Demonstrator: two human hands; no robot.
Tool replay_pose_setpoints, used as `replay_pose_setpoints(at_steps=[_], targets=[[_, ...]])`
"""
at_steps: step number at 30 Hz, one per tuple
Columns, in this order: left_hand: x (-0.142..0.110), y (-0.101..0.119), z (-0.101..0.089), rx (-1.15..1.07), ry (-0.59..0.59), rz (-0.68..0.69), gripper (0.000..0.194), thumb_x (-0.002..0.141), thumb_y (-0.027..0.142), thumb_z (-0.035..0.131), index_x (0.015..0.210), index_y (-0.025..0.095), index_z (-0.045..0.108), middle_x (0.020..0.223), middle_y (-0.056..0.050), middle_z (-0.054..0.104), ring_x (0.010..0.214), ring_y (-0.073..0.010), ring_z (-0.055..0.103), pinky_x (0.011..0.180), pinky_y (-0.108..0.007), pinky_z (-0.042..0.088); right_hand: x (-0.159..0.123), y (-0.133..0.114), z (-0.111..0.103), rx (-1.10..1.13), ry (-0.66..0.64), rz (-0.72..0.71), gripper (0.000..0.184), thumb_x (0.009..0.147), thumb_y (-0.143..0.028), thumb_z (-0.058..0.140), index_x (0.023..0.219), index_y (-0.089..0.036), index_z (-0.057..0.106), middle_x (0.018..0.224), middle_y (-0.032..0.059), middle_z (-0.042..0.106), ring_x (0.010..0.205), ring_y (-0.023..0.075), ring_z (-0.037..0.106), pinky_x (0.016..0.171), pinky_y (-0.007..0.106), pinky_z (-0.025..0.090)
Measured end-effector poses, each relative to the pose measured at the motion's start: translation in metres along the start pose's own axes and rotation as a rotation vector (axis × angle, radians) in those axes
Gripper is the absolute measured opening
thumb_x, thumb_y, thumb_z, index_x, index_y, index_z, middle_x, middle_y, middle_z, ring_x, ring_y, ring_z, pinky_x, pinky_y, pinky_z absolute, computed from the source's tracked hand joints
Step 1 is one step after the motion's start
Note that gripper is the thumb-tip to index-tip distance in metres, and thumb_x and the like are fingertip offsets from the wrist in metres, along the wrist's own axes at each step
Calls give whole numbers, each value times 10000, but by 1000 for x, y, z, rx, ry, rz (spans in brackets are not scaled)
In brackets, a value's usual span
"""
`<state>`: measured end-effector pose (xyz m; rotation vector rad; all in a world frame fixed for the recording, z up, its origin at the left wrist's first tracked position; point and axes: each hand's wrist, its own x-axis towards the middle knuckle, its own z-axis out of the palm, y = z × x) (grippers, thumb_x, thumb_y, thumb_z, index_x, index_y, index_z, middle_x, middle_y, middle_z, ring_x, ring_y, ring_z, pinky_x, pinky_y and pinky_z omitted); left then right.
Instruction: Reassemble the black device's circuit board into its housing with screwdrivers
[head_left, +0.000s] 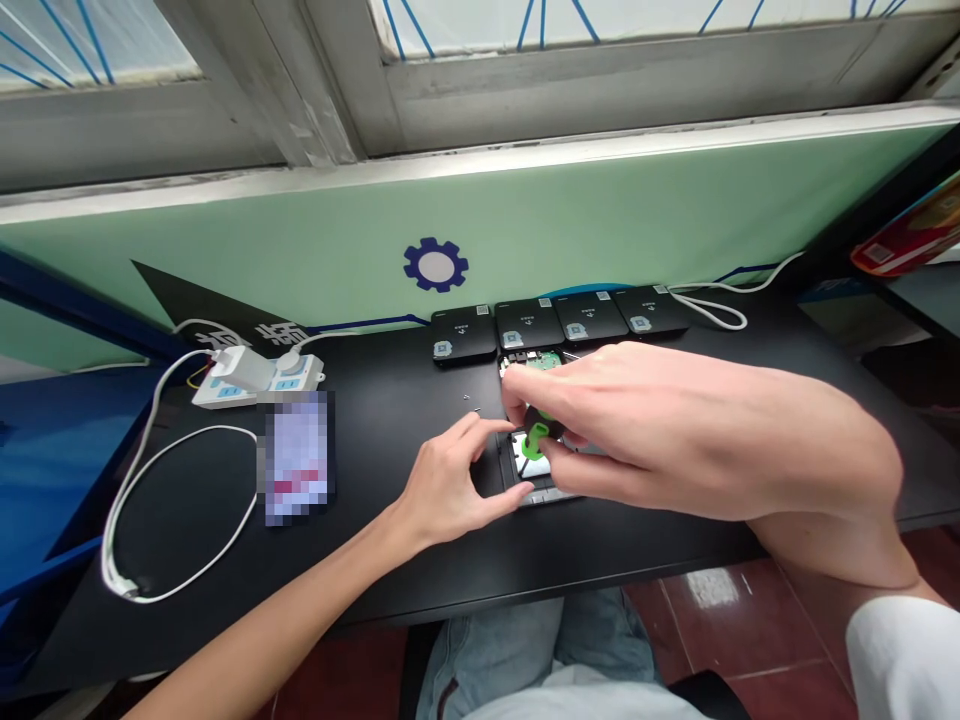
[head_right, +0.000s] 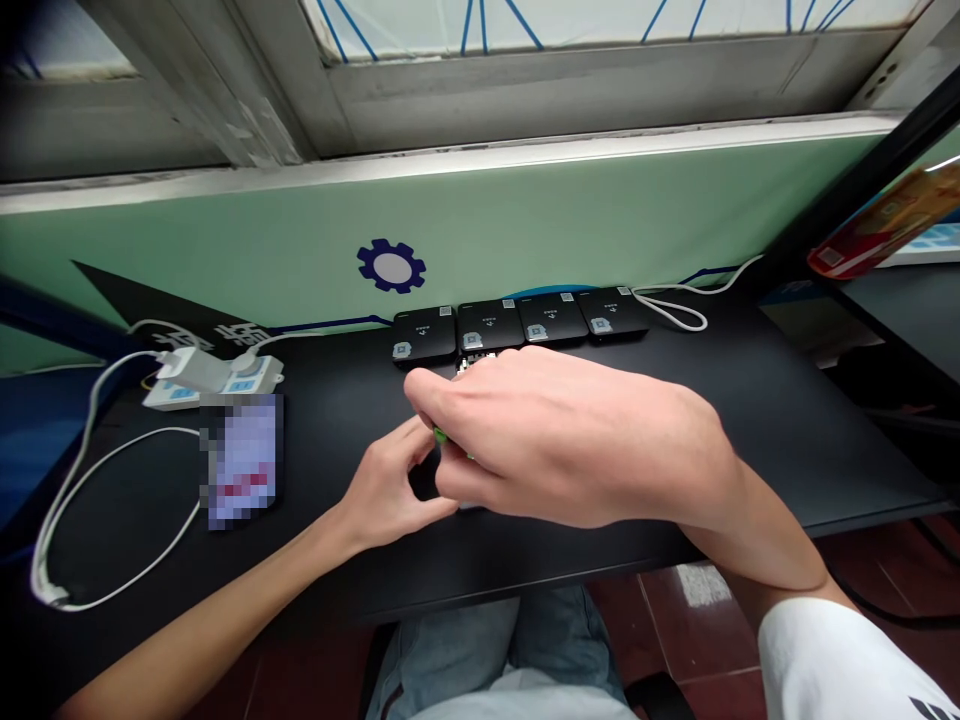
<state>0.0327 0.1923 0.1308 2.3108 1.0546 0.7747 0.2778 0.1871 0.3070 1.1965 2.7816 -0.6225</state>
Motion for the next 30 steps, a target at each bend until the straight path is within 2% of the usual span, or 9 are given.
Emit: replay_pose_setpoints(at_steps=[2, 5, 10, 14, 17, 20, 24, 27, 30], targets=[[-4, 2, 11, 26, -36, -27, 429, 824, 443, 903, 1159, 233, 734, 914, -3, 653, 717, -177, 625, 627, -287, 464, -2, -1, -2, 2, -17, -5, 66, 1104, -231, 568, 1056, -253, 528, 860, -9, 652, 719, 206, 567, 664, 371, 353], [-7, 6, 23, 82, -23, -127, 360, 826, 433, 909, 1073, 231, 742, 863, -1, 665, 685, -190, 639, 594, -296, 427, -5, 0, 0, -1, -8, -51, 51, 1122, -228, 551, 1076, -247, 537, 876, -4, 656, 736, 207, 561, 671, 366, 344], [-5, 10, 27, 106, -25, -220, 283, 809, 400, 908, 917, 229, 710, 799, 5, 680, 681, -206, 666, 591, -304, 418, -8, 3, 14, -65, 46, -120, 157, 1163, -258, 509, 1007, -258, 487, 799, -31, 619, 621, 177, 459, 607, 355, 287], [-5, 9, 28, 78, -5, -201, 264, 803, 355, 913, 908, 236, 702, 798, 17, 704, 705, -202, 690, 596, -297, 418, -4, -3, 20, -272, 209, -42, 262, 1188, -340, 531, 944, -249, 512, 683, -44, 530, 535, 173, 372, 572, 368, 208], [-6, 8, 29, 101, 9, -197, 329, 809, 385, 913, 804, 228, 623, 761, 14, 677, 653, -183, 640, 567, -297, 372, 1, -7, 20, -389, 278, 30, 409, 1216, -483, 450, 889, -249, 523, 671, -23, 529, 528, 191, 400, 572, 377, 187], [-5, 9, 28, 124, -21, -236, 368, 833, 430, 897, 778, 229, 594, 716, 19, 632, 625, -178, 605, 565, -300, 340, 3, -9, 18, -393, 264, 11, 420, 1225, -473, 389, 896, -247, 519, 728, -8, 565, 579, 205, 474, 592, 383, 221], [-5, 11, 25, 101, -59, -270, 253, 890, 437, 846, 881, 231, 699, 760, 15, 660, 665, -188, 635, 590, -300, 344, 1, -7, 15, -278, 183, -50, 318, 1208, -381, 408, 935, -245, 499, 831, 5, 624, 656, 204, 535, 627, 384, 273], [-6, 13, 25, 75, -51, -276, 186, 924, 401, 820, 982, 234, 759, 791, 12, 677, 690, -192, 655, 595, -298, 347, 0, -5, 13, -184, 105, -75, 282, 1193, -335, 451, 923, -254, 447, 829, -14, 619, 642, 182, 510, 610, 370, 280], [-7, 14, 26, 83, -36, -271, 159, 945, 368, 816, 1031, 239, 778, 771, 21, 658, 666, -184, 632, 589, -300, 330, 0, -2, 15, -152, 109, -58, 293, 1193, -325, 470, 913, -260, 410, 797, -36, 599, 616, 168, 475, 599, 365, 276]])
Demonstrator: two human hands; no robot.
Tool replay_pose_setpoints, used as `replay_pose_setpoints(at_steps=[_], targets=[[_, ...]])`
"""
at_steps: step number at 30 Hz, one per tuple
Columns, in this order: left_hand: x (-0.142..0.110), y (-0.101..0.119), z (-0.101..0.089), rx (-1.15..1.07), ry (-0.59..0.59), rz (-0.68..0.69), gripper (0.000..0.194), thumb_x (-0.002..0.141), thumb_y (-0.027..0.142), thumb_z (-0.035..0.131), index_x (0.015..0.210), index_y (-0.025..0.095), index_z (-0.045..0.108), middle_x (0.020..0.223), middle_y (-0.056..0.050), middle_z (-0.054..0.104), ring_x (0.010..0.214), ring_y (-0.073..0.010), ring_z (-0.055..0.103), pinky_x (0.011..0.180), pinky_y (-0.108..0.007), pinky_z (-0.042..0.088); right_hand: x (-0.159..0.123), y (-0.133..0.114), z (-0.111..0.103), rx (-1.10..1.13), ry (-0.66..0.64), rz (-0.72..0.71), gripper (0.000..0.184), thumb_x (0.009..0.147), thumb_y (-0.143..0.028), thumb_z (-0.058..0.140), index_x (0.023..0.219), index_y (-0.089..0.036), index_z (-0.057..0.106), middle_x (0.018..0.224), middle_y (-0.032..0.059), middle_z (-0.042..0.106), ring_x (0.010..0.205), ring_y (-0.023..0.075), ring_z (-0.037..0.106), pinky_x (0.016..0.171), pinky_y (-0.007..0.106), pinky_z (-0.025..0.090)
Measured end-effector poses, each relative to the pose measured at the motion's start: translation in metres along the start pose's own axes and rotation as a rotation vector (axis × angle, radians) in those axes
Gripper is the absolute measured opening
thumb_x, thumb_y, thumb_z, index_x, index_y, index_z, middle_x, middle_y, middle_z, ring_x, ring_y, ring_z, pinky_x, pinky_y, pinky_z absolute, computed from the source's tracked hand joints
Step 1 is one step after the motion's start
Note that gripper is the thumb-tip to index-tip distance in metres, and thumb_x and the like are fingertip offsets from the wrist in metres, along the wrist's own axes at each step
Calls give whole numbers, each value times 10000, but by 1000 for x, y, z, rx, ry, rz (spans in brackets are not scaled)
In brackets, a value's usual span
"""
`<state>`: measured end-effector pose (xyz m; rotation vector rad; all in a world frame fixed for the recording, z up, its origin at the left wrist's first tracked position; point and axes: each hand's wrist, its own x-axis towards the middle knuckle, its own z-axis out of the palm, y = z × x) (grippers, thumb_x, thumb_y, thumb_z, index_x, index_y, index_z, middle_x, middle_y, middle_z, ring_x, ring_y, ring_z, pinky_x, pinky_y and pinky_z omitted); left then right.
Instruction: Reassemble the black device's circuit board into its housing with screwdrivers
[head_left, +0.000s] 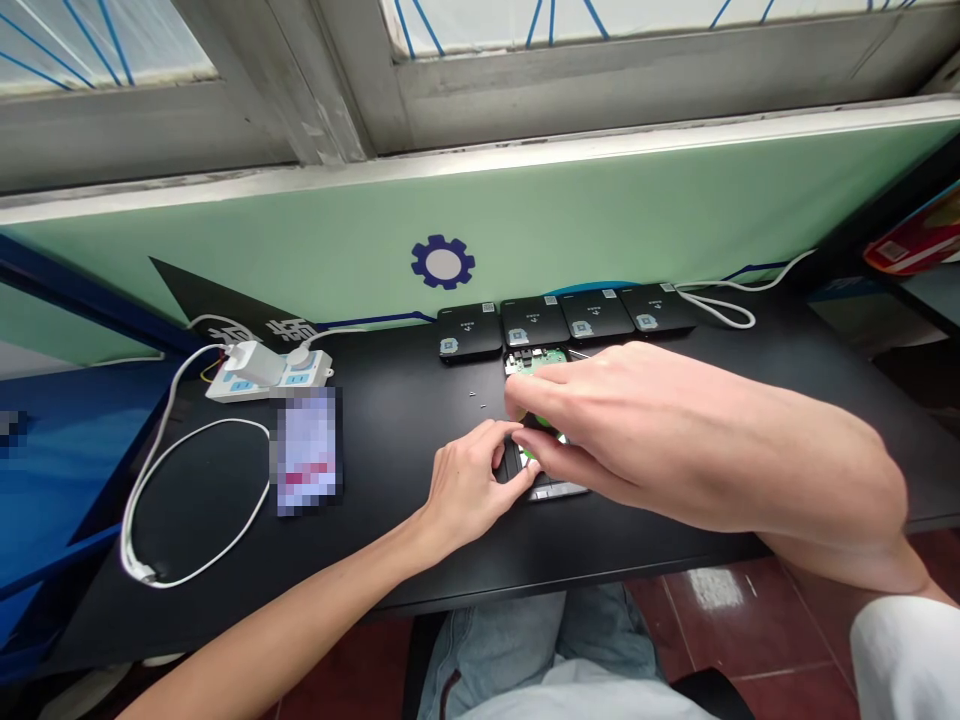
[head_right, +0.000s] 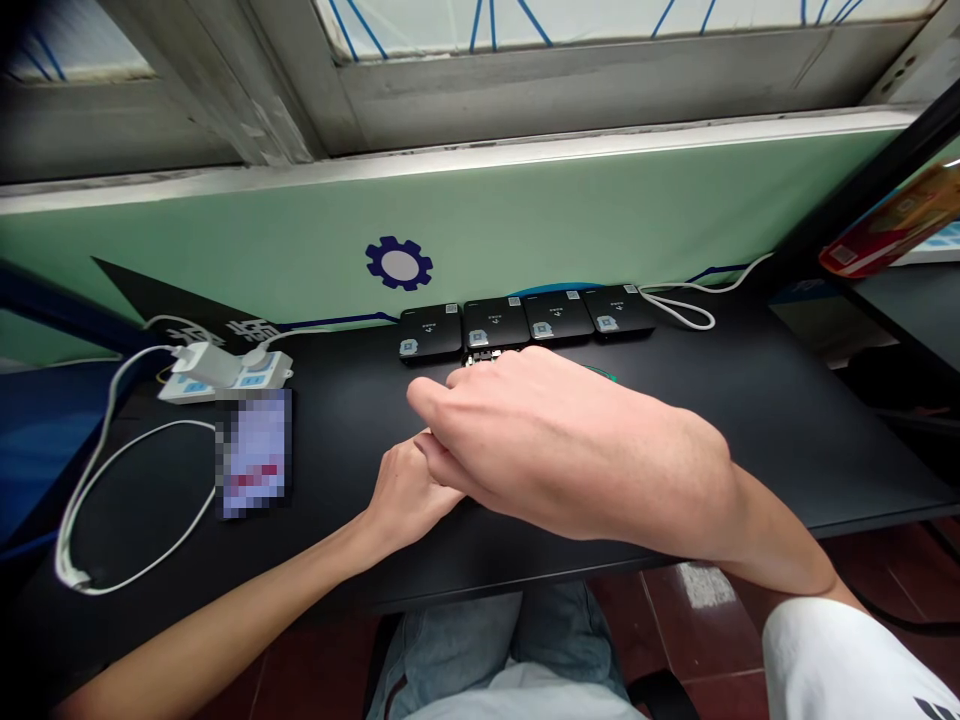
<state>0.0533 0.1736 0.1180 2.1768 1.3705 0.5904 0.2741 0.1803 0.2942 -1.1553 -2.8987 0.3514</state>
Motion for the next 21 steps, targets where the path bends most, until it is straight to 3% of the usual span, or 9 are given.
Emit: replay_pose_setpoints(at_steps=[9, 16, 19, 21], targets=[[-7, -1, 3, -13, 45, 101, 353, 925, 215, 777, 1276, 248, 755, 818, 41, 616, 588, -145, 564, 579, -301, 337, -4, 9, 7, 22, 52, -4, 276, 1212, -342, 442, 950, -264, 411, 833, -51, 606, 649, 160, 487, 614, 373, 287], [-8, -1, -5, -152, 29, 127, 495, 897, 202, 721, 1390, 249, 720, 850, 45, 626, 598, -126, 533, 597, -278, 372, -6, 14, 12, 7, 59, -15, 247, 1190, -330, 511, 971, -260, 422, 850, -60, 603, 638, 148, 447, 605, 362, 285], [-4, -2, -11, -273, 20, 98, 441, 940, 243, 692, 1379, 228, 731, 840, 39, 632, 634, -136, 548, 619, -272, 415, -8, 15, 11, 1, 48, -25, 240, 1178, -322, 541, 974, -260, 432, 851, -61, 614, 639, 146, 457, 604, 365, 271], [1, -5, -15, -355, 45, 38, 293, 1014, 282, 643, 1265, 214, 777, 830, 25, 650, 653, -142, 561, 628, -272, 436, -9, 15, 10, 7, 45, -18, 255, 1196, -346, 499, 966, -261, 431, 842, -57, 620, 635, 149, 463, 609, 371, 268]])
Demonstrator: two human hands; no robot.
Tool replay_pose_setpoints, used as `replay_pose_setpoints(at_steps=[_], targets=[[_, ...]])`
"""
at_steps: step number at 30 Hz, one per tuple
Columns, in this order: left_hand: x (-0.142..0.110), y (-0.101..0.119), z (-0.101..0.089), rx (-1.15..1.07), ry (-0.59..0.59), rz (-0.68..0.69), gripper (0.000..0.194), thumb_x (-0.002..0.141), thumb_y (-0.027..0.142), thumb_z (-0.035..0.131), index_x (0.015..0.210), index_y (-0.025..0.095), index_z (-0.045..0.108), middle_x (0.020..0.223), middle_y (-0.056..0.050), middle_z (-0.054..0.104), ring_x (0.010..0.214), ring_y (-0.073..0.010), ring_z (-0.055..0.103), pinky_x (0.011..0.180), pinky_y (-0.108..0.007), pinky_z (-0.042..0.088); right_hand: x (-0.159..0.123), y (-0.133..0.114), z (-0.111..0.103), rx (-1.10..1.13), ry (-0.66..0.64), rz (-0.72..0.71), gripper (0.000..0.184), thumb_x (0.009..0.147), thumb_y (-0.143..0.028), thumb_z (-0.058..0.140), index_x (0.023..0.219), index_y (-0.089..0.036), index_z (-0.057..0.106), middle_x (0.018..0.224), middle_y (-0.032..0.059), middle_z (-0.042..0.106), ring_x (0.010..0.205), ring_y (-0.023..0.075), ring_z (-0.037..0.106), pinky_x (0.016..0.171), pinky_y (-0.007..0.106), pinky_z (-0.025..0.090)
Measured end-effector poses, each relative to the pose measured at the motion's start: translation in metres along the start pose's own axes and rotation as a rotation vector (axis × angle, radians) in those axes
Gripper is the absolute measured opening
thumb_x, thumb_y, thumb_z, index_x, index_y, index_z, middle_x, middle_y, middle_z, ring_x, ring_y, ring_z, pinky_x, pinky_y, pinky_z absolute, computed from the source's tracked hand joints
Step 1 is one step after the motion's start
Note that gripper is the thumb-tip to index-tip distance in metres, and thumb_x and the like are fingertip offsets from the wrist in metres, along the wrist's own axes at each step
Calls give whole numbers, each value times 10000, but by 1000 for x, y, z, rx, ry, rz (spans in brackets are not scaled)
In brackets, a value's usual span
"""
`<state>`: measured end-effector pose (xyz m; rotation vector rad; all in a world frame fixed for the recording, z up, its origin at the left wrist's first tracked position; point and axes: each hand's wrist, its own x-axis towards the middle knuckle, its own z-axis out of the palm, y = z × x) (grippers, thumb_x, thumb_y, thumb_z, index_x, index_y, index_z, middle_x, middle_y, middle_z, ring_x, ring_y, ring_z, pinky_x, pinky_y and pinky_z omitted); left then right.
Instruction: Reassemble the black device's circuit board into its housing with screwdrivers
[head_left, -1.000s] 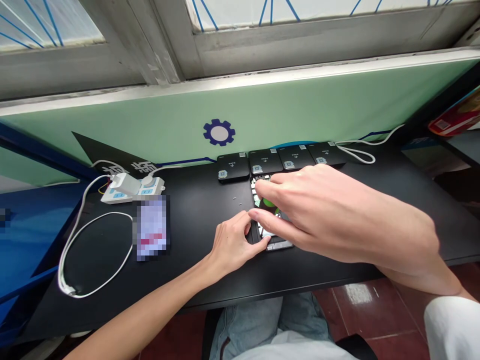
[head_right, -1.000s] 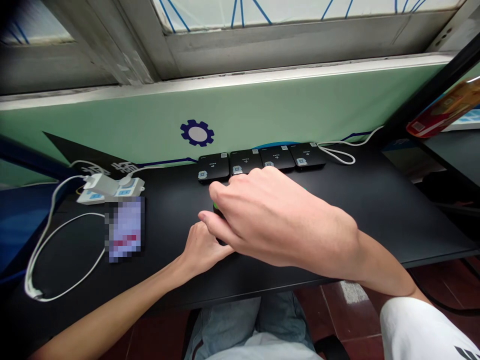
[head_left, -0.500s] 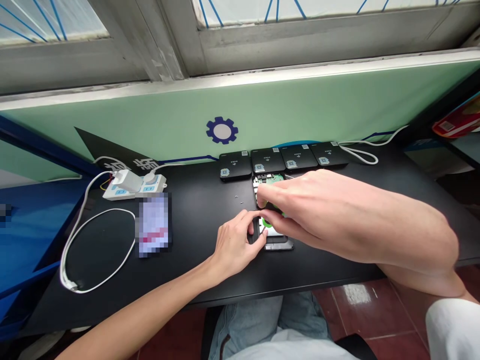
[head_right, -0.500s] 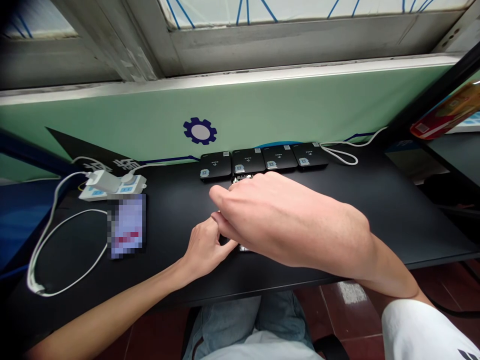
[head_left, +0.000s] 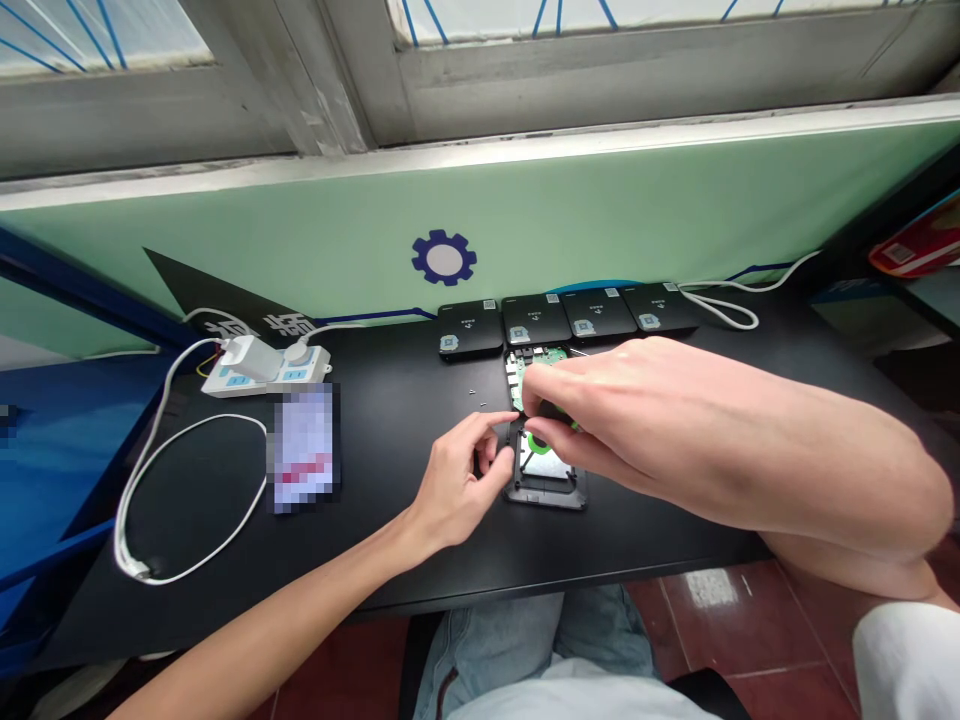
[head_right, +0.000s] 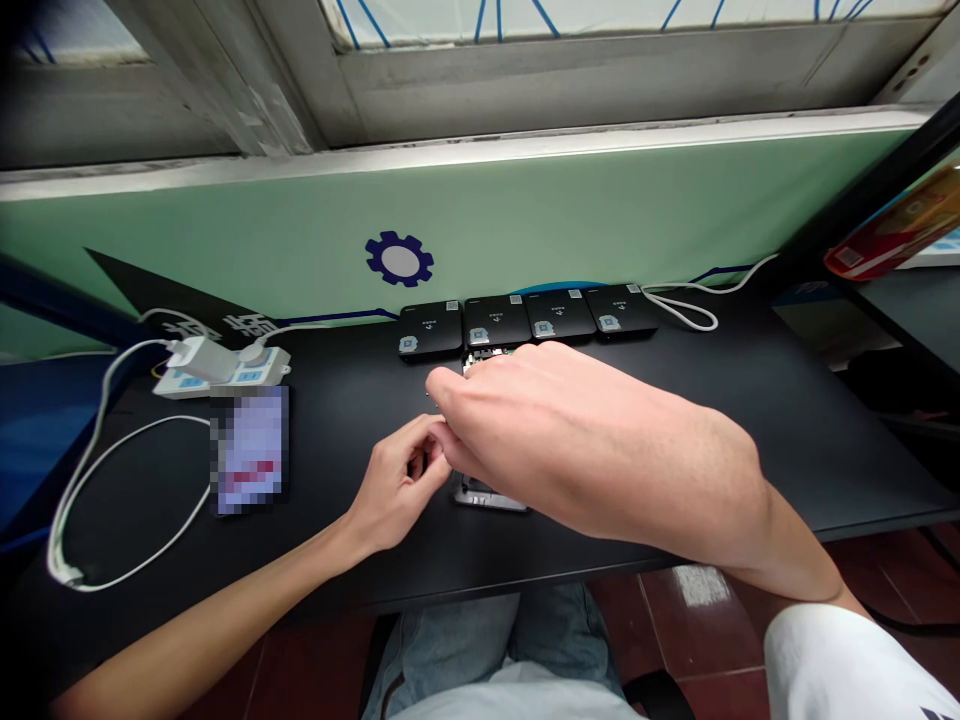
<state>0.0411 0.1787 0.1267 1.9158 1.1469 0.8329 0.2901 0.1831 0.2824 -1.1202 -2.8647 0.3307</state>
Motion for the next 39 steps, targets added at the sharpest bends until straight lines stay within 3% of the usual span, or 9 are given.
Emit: replay_pose_setpoints(at_steps=[5, 8, 12, 14, 16, 19, 24, 32, 39], targets=[[10, -8, -8, -28, 130, -6, 292, 1015, 365, 743, 777, 200, 705, 712, 23, 590, 626, -132, 518, 605, -276, 405, -2, 4, 0, 11, 3, 5, 284, 1217, -390, 444, 964, -260, 452, 836, -46, 637, 644, 160, 484, 623, 375, 267], [9, -9, -10, -35, 122, 91, 222, 978, 289, 761, 824, 216, 619, 753, 29, 586, 637, -134, 552, 624, -281, 454, -2, 5, 2, -6, 19, 7, 248, 1192, -359, 512, 970, -258, 469, 849, -50, 647, 640, 155, 482, 620, 366, 265], [1, -8, -6, 29, 162, 525, 191, 880, 139, 726, 925, 240, 571, 824, 4, 651, 738, -182, 677, 727, -337, 567, -3, 5, 2, -10, 19, -5, 233, 1171, -307, 540, 950, -254, 486, 837, -47, 657, 639, 155, 498, 626, 366, 267], [-6, -6, 0, 88, 139, 764, 202, 827, 135, 721, 904, 241, 568, 794, -1, 680, 747, -204, 742, 764, -368, 624, -3, 4, 1, -1, 31, -2, 249, 1181, -316, 507, 939, -254, 495, 815, -41, 652, 630, 162, 488, 628, 371, 255], [-12, -3, 6, 181, 72, 881, 134, 832, 193, 719, 907, 230, 614, 816, -40, 733, 854, -251, 823, 864, -404, 688, -4, 3, 0, 1, 51, 7, 275, 1194, -349, 468, 939, -255, 510, 792, -36, 639, 614, 169, 454, 624, 376, 234], [-21, -3, 15, 351, 5, 900, 78, 881, 288, 720, 859, 230, 672, 821, -68, 753, 920, -275, 848, 973, -414, 723, -5, 2, -1, -1, 59, 9, 303, 1203, -381, 433, 943, -255, 522, 774, -33, 616, 609, 174, 423, 625, 379, 223], [-32, -9, 23, 442, -13, 907, 197, 897, 364, 756, 757, 255, 671, 713, -45, 670, 806, -281, 813, 905, -464, 759, -5, 2, -1, 2, 59, 16, 286, 1200, -373, 447, 946, -254, 506, 765, -38, 593, 617, 170, 437, 641, 387, 244], [-27, -3, 21, 425, 108, 954, 231, 884, 262, 729, 678, 229, 629, 680, -65, 641, 785, -261, 797, 913, -406, 758, -6, 0, -2, 7, 55, 11, 286, 1210, -362, 432, 946, -258, 472, 804, -43, 579, 639, 168, 414, 636, 385, 247], [-31, -7, 24, 435, 70, 885, 214, 890, 286, 741, 719, 248, 617, 680, -32, 605, 714, -239, 739, 905, -443, 756, -5, 2, 0, 16, 62, 17, 286, 1197, -367, 468, 939, -251, 511, 800, -35, 614, 631, 163, 453, 640, 382, 260]])
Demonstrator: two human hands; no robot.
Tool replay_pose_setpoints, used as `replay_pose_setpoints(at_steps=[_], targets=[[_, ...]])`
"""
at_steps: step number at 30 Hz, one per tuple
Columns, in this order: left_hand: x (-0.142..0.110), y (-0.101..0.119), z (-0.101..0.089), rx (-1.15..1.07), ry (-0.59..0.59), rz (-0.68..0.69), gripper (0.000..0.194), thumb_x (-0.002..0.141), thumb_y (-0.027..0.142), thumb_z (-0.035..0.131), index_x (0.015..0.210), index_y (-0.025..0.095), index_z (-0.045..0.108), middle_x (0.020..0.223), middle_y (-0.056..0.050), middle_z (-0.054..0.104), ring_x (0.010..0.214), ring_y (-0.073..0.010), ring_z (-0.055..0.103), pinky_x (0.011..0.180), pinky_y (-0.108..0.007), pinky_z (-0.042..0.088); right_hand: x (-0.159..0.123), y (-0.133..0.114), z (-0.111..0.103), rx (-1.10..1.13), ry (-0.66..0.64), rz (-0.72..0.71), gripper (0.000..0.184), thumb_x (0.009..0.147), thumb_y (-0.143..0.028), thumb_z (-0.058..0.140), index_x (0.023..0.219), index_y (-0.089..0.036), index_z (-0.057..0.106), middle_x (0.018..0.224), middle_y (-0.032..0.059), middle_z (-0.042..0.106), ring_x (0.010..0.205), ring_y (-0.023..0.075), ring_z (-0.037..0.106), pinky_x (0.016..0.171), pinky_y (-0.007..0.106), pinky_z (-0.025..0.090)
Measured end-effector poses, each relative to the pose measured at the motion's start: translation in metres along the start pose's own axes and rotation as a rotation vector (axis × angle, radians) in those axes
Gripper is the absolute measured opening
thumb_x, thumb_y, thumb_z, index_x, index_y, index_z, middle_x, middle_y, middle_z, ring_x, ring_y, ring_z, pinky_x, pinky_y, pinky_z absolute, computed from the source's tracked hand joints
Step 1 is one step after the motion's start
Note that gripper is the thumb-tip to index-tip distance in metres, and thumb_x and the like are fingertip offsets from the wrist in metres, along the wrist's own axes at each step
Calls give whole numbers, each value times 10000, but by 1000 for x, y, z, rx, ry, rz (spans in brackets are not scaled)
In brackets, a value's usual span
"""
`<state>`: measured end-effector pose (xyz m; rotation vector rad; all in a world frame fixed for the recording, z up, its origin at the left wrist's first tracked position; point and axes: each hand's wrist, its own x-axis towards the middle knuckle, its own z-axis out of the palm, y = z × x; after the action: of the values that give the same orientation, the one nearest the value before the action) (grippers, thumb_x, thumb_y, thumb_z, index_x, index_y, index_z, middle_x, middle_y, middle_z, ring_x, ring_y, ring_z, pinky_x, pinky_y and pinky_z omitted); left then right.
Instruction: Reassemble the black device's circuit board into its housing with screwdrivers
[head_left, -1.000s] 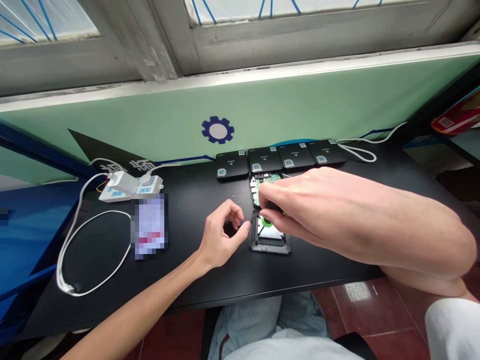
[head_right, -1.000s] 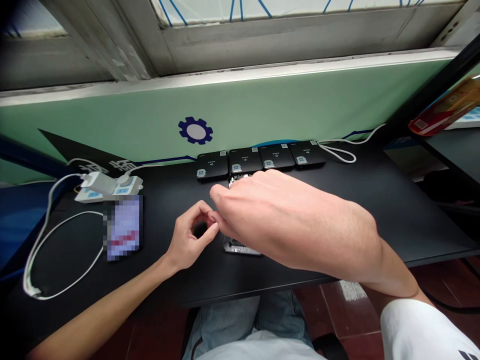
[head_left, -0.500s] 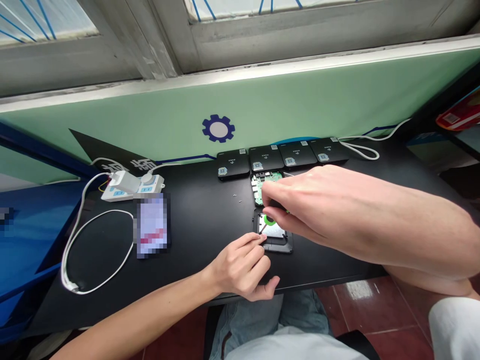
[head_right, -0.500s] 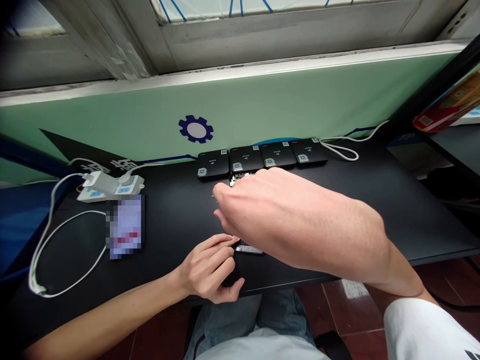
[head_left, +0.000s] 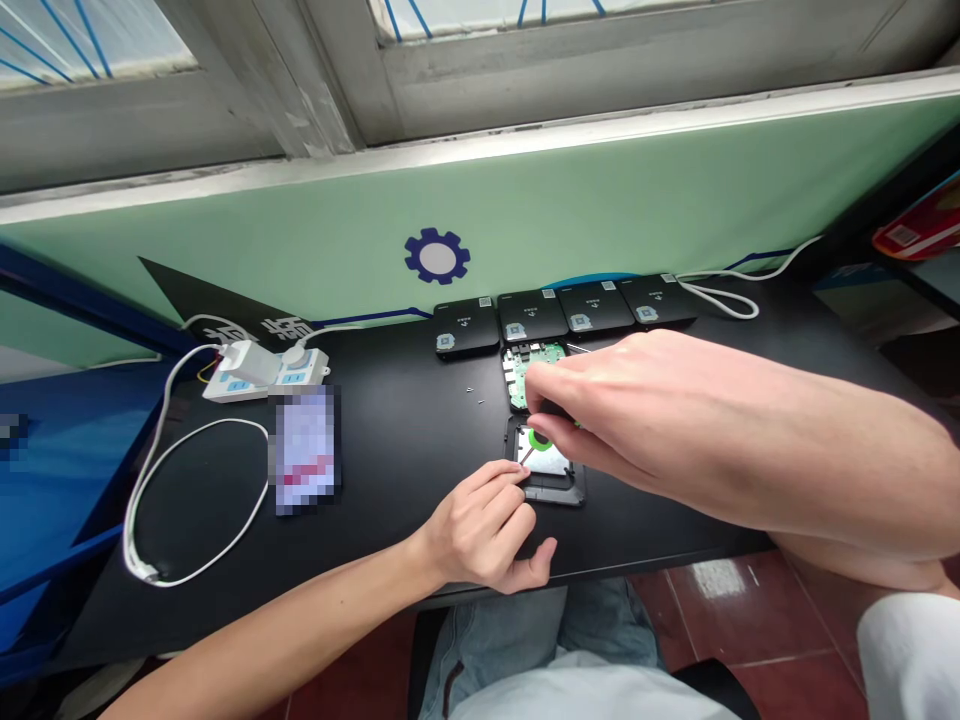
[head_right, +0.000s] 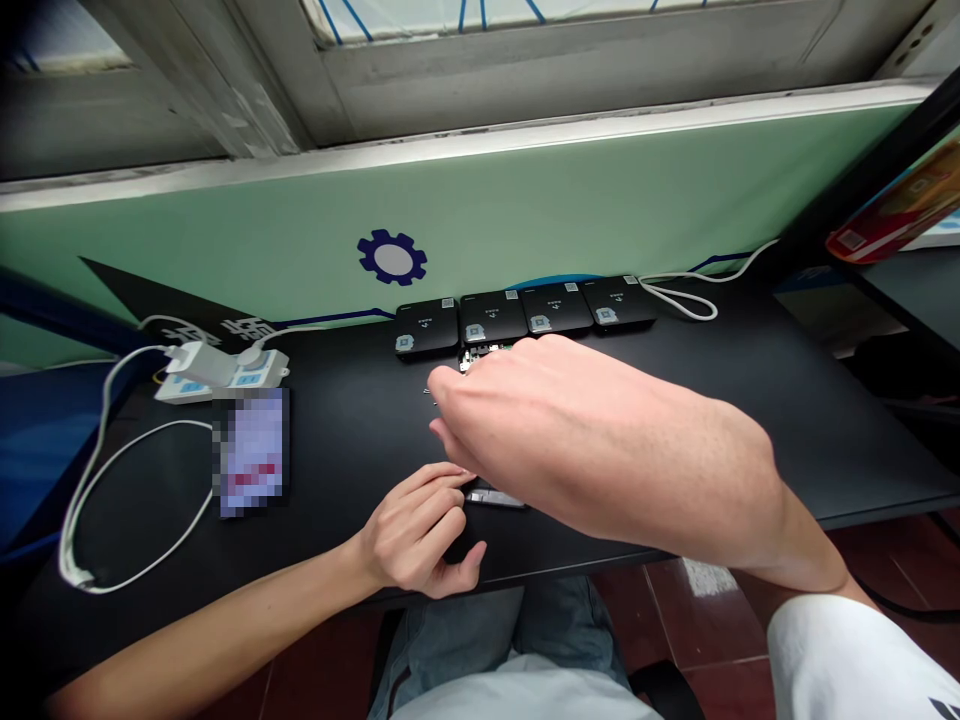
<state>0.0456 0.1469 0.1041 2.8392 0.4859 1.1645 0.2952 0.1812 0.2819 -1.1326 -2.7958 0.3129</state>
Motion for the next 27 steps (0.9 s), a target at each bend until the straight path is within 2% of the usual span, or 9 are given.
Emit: replay_pose_setpoints(at_steps=[4, 8, 11, 14, 18, 21, 23, 27], targets=[[2, -2, -2, -75, 41, -46, 181, 891, 254, 729, 785, 254, 583, 711, -25, 597, 744, -241, 718, 855, -445, 730, 2, 1, 2, -5, -13, 0, 295, 1201, -381, 454, 946, -249, 524, 791, -31, 609, 613, 161, 448, 630, 376, 263], [12, -12, -9, -167, 109, -290, 217, 882, 214, 758, 961, 248, 559, 888, -57, 658, 896, -267, 705, 822, -438, 664, 0, 1, 0, -43, -23, -15, 237, 1164, -325, 526, 942, -244, 537, 814, -26, 620, 619, 158, 454, 625, 371, 259], [17, -23, -12, -242, -22, -444, 463, 881, 298, 835, 1251, 232, 565, 1181, -129, 701, 1128, -327, 702, 945, -487, 655, -3, -3, -4, -93, -20, -79, 213, 1110, -279, 592, 906, -241, 546, 864, -5, 639, 677, 174, 487, 640, 381, 257], [18, -31, -12, -338, -173, -455, 709, 853, 311, 866, 1455, 232, 500, 1383, -169, 673, 1322, -383, 650, 1084, -546, 625, -3, -9, -9, -130, -18, -95, 237, 1092, -279, 588, 865, -244, 532, 823, -4, 607, 659, 181, 466, 638, 392, 247], [17, -37, -10, -404, -249, -446, 751, 797, 245, 857, 1463, 240, 512, 1424, -160, 662, 1360, -394, 620, 1115, -564, 617, 0, -14, -14, -78, -61, -9, 220, 1095, -282, 510, 876, -254, 505, 745, -12, 577, 630, 191, 476, 650, 404, 278], [15, -39, -10, -410, -266, -478, 768, 771, 250, 876, 1460, 240, 537, 1397, -150, 681, 1324, -389, 637, 1083, -554, 635, -2, -14, -15, -53, -54, 0, 146, 1106, -311, 516, 1003, -233, 582, 807, 12, 637, 696, 219, 557, 686, 403, 317], [14, -40, -10, -405, -274, -503, 733, 776, 269, 895, 1432, 240, 568, 1358, -141, 700, 1314, -389, 644, 1089, -557, 636, -4, -12, -13, -65, -32, -14, 182, 1141, -337, 487, 1081, -216, 609, 833, 22, 648, 721, 231, 579, 698, 401, 328], [13, -40, -9, -400, -269, -522, 647, 812, 327, 917, 1375, 235, 612, 1320, -134, 718, 1328, -392, 641, 1137, -568, 618, -5, -10, -4, -168, 34, -37, 279, 1195, -389, 441, 1056, -221, 615, 776, 4, 612, 623, 203, 508, 635, 397, 253]])
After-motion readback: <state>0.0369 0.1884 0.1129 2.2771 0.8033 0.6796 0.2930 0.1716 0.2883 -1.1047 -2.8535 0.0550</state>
